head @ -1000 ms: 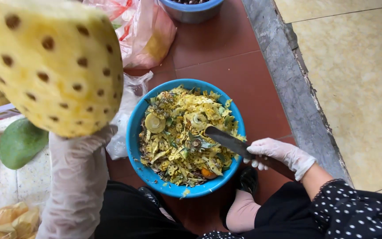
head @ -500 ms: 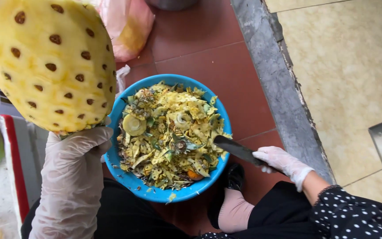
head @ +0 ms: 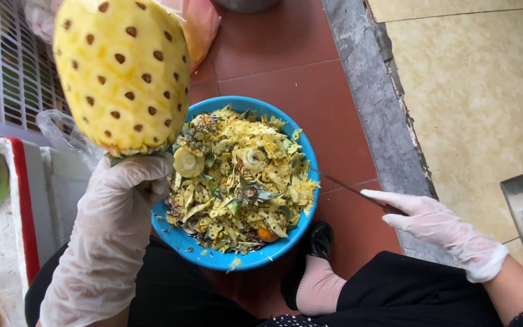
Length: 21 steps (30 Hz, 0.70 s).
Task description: Carving out the eyes of a peeled pineapple using a knife in a spiral pattern
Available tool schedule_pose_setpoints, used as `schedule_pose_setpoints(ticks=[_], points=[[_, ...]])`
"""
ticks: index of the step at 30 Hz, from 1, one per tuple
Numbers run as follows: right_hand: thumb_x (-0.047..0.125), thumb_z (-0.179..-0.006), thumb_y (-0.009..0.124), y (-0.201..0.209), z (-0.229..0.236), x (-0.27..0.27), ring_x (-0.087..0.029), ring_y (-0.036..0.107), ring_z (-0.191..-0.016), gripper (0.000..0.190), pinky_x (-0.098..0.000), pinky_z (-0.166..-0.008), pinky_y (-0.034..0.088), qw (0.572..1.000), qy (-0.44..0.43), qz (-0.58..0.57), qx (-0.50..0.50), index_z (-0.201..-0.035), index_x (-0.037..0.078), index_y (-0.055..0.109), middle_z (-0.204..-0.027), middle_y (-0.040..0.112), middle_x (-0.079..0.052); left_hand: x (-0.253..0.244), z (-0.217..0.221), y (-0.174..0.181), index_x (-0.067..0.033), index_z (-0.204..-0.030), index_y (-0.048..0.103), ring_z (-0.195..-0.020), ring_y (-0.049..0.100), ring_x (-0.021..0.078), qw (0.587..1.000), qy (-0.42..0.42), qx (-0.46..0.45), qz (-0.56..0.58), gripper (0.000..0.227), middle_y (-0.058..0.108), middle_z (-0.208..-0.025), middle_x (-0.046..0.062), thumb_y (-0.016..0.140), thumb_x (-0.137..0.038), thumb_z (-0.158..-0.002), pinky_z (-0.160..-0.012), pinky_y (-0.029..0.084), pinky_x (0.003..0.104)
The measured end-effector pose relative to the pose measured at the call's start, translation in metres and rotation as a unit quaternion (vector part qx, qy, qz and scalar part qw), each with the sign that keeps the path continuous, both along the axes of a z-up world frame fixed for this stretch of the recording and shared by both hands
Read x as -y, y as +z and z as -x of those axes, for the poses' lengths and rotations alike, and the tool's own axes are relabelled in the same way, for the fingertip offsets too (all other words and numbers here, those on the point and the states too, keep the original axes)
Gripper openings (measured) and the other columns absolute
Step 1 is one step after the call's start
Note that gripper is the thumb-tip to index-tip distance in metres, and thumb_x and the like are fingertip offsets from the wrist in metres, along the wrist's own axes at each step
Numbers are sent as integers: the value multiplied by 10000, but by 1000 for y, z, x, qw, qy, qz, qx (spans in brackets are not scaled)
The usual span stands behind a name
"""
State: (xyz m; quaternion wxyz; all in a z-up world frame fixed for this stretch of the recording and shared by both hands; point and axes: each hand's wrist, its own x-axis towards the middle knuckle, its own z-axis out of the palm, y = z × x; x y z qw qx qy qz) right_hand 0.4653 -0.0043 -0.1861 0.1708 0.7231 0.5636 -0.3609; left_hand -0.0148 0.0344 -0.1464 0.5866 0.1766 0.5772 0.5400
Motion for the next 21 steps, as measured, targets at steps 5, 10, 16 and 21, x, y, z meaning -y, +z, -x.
schedule_pose_setpoints(ticks=[5,10,16,21], points=[[377,-985,464,-48,-20,5,-271,584,-954,722,-444,-656,580,913,295,-106,262,-1564,701,178,-984,511,0,0,9,-7,-122,-916,592,-488,403,100,996,-4,69,48,350,514,-696,-3,729,-8,-614,-429,311,195],[98,-908,578,-74,-12,36,-234,532,-584,732,-380,-399,427,709,498,-358,348,-1547,414,409,-732,470,-18,6,18,-11,-66,-793,577,-443,344,116,992,5,99,74,244,463,-607,28,701,-3,-593,-428,274,232],[120,-862,617,-51,47,62,-319,559,-590,771,-482,-357,469,792,464,-301,259,-1530,424,384,-765,467,-55,8,23,-2,-78,-958,599,-449,356,119,991,-15,97,93,381,522,-764,10,698,0,-599,-416,213,242],[180,-894,567,-7,72,32,-321,589,-642,773,-480,-425,507,810,460,-264,249,-1564,482,329,-783,494,-46,10,30,-12,-76,-775,582,-461,399,111,986,-27,136,90,198,487,-664,9,711,12,-653,-412,246,211]])
